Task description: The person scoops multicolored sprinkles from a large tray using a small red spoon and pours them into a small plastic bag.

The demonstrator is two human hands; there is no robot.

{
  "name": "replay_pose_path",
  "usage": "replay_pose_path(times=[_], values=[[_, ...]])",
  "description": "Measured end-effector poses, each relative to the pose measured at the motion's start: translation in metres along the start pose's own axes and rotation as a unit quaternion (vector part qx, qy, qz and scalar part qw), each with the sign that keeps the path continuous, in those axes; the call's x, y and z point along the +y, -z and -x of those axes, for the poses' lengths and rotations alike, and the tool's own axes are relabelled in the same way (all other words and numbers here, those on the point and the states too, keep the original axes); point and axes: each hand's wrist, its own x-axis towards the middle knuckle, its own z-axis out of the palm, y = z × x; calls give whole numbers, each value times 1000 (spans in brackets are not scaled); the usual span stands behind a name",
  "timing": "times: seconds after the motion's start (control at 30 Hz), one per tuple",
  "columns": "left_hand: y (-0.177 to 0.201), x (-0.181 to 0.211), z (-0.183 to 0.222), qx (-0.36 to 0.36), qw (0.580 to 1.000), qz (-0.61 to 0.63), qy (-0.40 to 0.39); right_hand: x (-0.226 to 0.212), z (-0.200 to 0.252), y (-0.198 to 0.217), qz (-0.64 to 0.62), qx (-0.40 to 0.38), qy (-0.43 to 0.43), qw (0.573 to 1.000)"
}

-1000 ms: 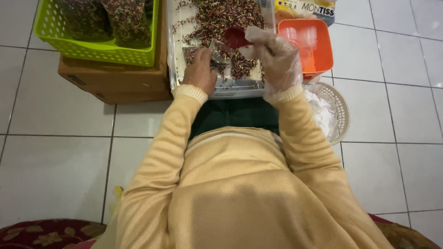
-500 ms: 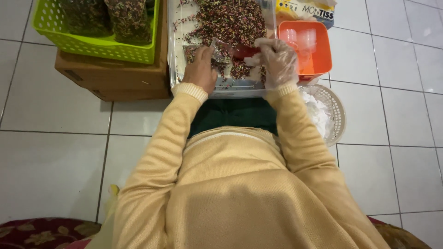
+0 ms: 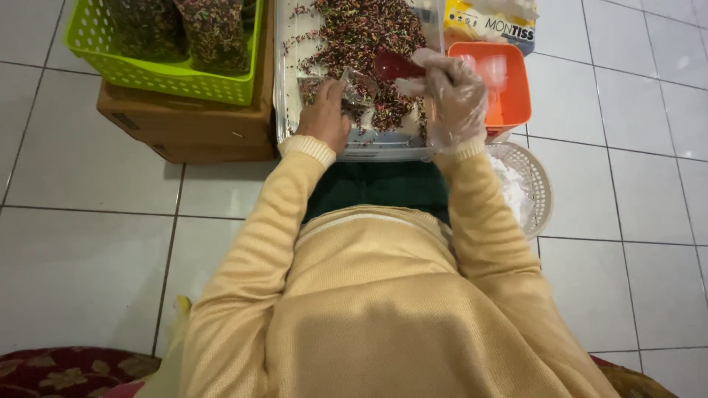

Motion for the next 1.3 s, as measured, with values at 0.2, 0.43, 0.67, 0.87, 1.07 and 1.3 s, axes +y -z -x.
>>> replay_pose_path(times=[0.2,0.43,0.67,0.87,1.07,1.3], values=[[-4,-6,-2,-4,1000,-10,-11,-11,0,-4,214,-19,169,962],[-3,-12,-6,4,998,-25,-63,3,18,-4,175,21,-122,977],[7,0,-24,14,993,-101,-51,-21,31,-6,153,34,-157,975],[-4,-15,-46,-16,990,-131,-56,15,37,7,323,26,-81,942],[-22,-76,-97,-31,984,-166,-50,-40,23,0,400,76,-67,911],[71,-10,-73,45,995,-37,-76,-36,21,6,376,92,-70,920]])
